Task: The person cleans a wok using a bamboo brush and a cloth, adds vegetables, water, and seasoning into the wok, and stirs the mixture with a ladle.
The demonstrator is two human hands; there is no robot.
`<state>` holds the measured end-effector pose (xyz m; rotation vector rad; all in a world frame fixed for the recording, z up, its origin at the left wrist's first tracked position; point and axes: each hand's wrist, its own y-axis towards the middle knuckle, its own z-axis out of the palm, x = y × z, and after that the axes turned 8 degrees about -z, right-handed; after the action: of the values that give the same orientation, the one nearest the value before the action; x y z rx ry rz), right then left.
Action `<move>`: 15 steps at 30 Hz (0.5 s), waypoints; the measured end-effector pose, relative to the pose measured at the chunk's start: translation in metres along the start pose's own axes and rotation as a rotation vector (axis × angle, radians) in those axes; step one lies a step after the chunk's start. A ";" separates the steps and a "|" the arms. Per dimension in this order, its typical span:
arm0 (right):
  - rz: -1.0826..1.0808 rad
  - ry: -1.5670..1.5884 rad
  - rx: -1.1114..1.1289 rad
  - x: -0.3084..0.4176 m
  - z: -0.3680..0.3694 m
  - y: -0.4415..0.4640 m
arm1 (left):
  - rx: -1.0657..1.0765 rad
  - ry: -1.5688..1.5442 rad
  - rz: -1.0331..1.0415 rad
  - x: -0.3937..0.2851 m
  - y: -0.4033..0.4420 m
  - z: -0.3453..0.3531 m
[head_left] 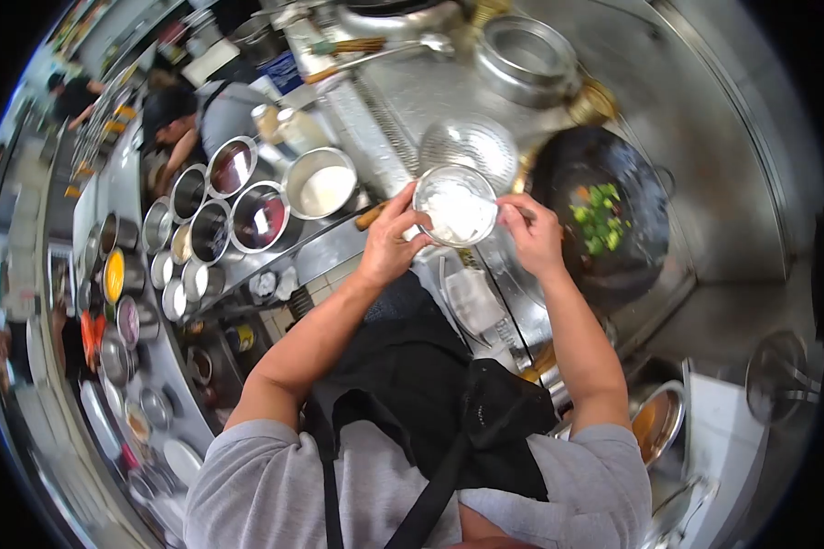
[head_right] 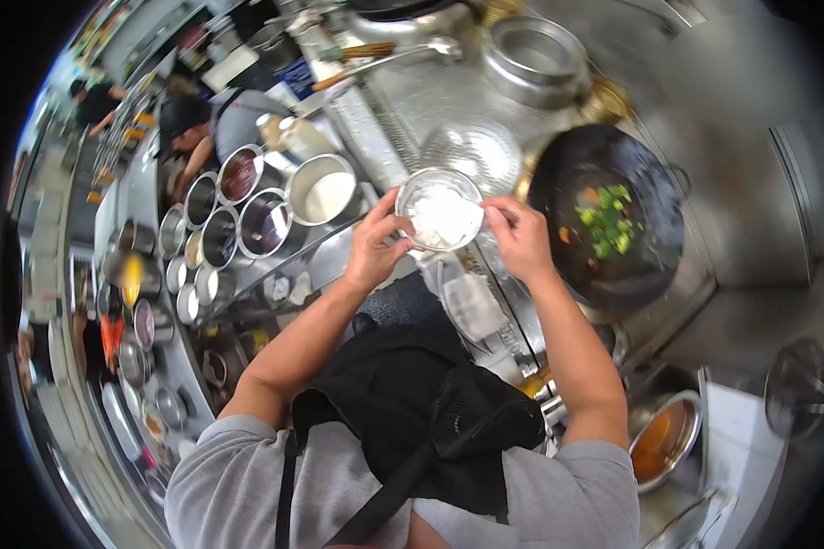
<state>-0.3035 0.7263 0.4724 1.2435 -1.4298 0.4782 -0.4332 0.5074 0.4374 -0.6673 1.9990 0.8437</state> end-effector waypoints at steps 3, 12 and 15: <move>-0.017 -0.019 0.162 0.000 0.034 0.005 | -0.120 0.019 -0.018 0.006 -0.028 -0.041; 0.086 0.331 0.632 0.029 0.153 -0.011 | -0.604 0.180 -0.140 -0.023 -0.155 -0.254; 0.165 0.201 0.806 0.011 0.188 -0.033 | -0.851 0.371 -0.198 -0.045 -0.217 -0.352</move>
<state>-0.3604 0.5522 0.4156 1.6372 -1.1969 1.3449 -0.4305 0.1080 0.5548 -1.5646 1.7805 1.5434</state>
